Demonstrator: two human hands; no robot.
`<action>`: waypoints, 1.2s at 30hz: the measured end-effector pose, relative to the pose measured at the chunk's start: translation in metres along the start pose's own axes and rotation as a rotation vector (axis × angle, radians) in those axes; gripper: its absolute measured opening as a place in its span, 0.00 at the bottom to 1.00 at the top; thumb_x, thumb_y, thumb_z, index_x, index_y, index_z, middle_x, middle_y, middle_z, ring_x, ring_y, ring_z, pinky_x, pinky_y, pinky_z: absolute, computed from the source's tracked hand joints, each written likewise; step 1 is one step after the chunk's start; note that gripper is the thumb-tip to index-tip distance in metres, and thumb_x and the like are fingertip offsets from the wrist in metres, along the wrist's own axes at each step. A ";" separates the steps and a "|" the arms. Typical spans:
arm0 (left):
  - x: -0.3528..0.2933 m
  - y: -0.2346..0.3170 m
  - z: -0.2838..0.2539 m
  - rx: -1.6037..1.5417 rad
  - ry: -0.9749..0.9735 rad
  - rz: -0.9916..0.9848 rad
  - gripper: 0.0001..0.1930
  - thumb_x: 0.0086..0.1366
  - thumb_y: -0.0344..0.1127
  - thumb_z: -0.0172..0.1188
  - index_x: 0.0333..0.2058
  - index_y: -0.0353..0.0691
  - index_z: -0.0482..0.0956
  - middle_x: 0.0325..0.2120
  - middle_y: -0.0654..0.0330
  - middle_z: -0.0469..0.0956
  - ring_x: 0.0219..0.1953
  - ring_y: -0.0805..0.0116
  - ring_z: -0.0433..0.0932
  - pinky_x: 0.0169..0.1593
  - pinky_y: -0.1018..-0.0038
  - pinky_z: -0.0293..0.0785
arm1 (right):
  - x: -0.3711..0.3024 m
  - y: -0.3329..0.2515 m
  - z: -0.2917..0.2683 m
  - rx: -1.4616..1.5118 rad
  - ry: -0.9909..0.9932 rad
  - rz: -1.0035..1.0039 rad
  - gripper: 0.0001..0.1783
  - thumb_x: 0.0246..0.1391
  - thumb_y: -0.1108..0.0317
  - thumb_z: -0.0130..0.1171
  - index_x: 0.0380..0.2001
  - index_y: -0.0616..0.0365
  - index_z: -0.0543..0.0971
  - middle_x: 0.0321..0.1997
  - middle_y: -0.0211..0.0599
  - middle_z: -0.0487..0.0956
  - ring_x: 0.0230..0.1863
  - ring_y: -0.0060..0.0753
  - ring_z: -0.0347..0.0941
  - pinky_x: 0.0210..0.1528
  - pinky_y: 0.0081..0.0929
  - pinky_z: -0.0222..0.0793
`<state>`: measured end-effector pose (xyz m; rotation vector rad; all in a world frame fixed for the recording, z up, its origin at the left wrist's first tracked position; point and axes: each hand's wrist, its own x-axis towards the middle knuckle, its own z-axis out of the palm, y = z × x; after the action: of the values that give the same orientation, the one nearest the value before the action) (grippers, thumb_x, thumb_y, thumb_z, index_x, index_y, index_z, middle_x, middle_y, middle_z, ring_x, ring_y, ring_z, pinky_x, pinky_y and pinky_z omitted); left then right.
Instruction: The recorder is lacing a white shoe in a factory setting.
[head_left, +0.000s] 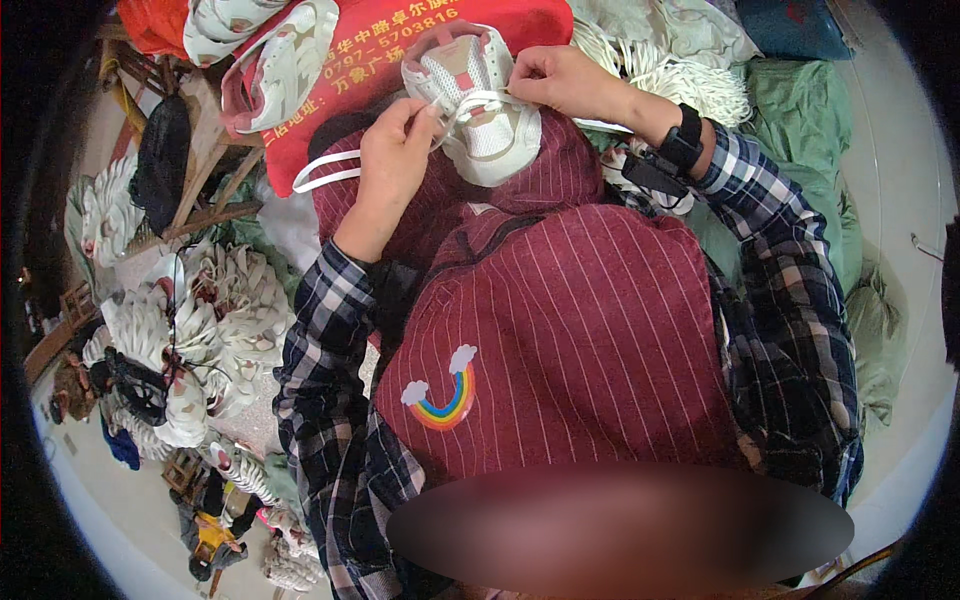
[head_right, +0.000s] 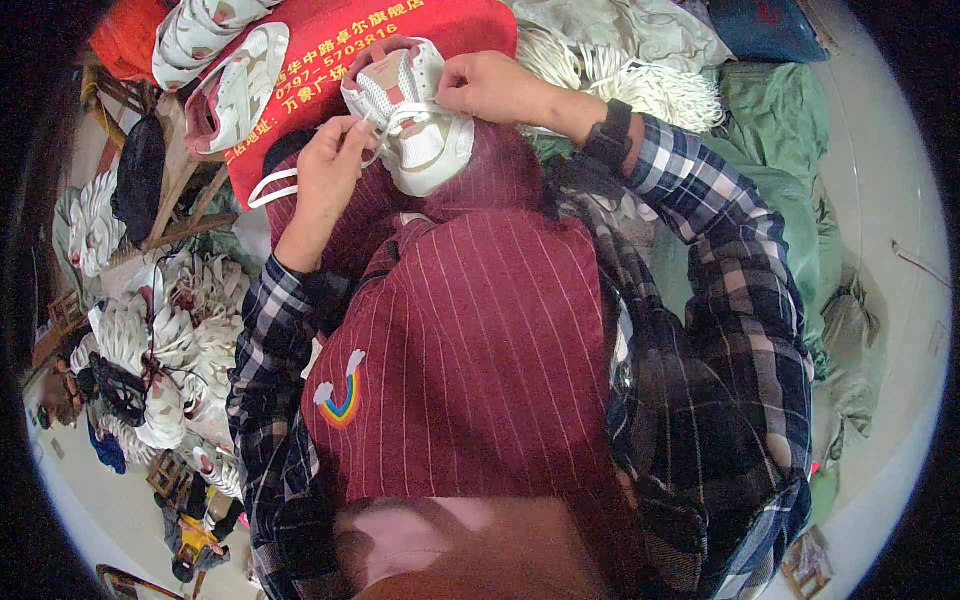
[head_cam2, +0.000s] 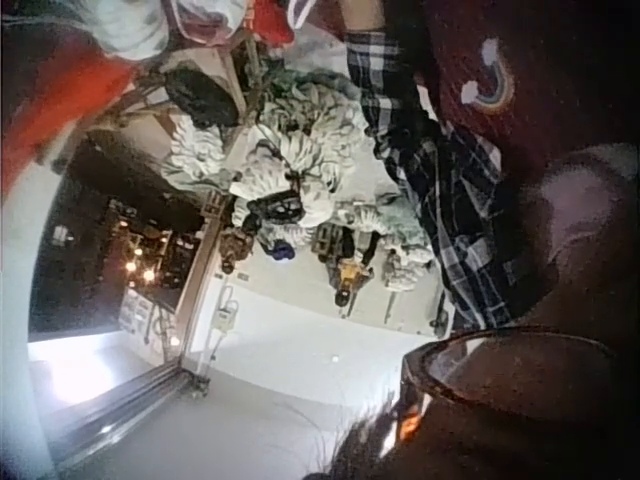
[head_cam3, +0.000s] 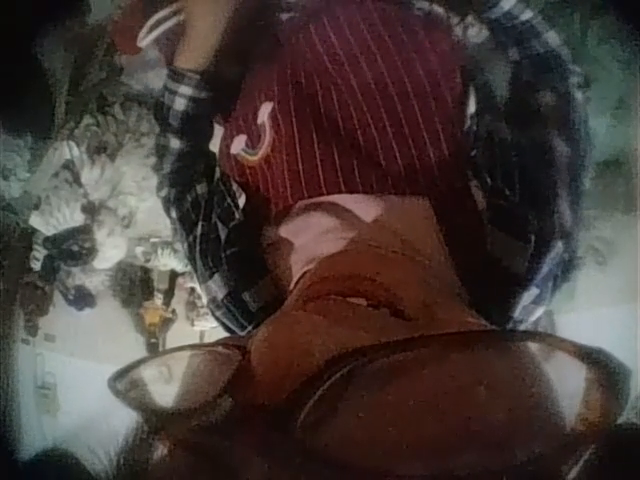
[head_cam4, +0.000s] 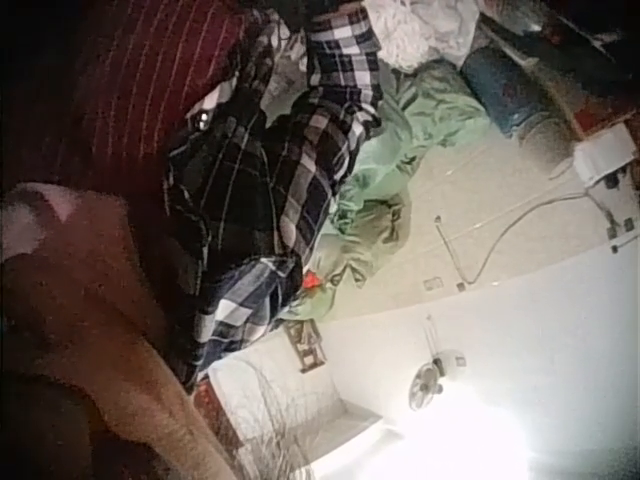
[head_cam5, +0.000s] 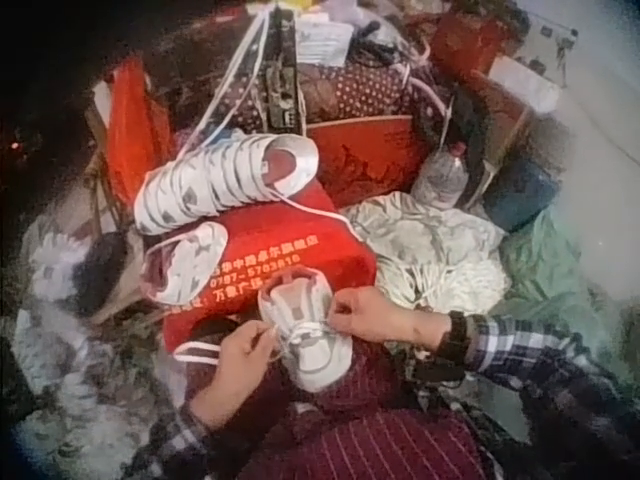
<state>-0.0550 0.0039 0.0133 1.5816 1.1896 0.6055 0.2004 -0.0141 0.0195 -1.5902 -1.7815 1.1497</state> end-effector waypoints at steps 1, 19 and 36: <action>-0.002 -0.002 0.001 0.007 0.018 0.057 0.10 0.68 0.36 0.55 0.36 0.34 0.79 0.25 0.67 0.76 0.28 0.81 0.72 0.34 0.82 0.68 | 0.001 -0.004 0.000 0.000 -0.003 -0.002 0.14 0.50 0.60 0.59 0.32 0.61 0.79 0.27 0.39 0.80 0.29 0.31 0.77 0.33 0.30 0.72; 0.008 0.016 0.002 0.756 0.094 0.343 0.10 0.58 0.37 0.57 0.29 0.35 0.77 0.27 0.51 0.77 0.29 0.53 0.78 0.34 0.63 0.74 | 0.015 -0.074 0.008 -1.037 -0.189 -0.462 0.08 0.46 0.69 0.57 0.31 0.59 0.78 0.26 0.38 0.80 0.30 0.41 0.80 0.32 0.36 0.75; 0.039 0.030 -0.044 0.749 -0.318 0.663 0.14 0.52 0.31 0.65 0.38 0.37 0.74 0.33 0.54 0.72 0.40 0.52 0.73 0.45 0.61 0.70 | 0.040 -0.062 -0.033 -0.803 -0.400 -0.477 0.10 0.49 0.63 0.59 0.34 0.55 0.79 0.43 0.31 0.75 0.40 0.43 0.76 0.40 0.37 0.71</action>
<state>-0.0647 0.0586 0.0498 2.6403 0.6478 0.2868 0.1847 0.0355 0.0818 -1.2016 -2.9366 0.5581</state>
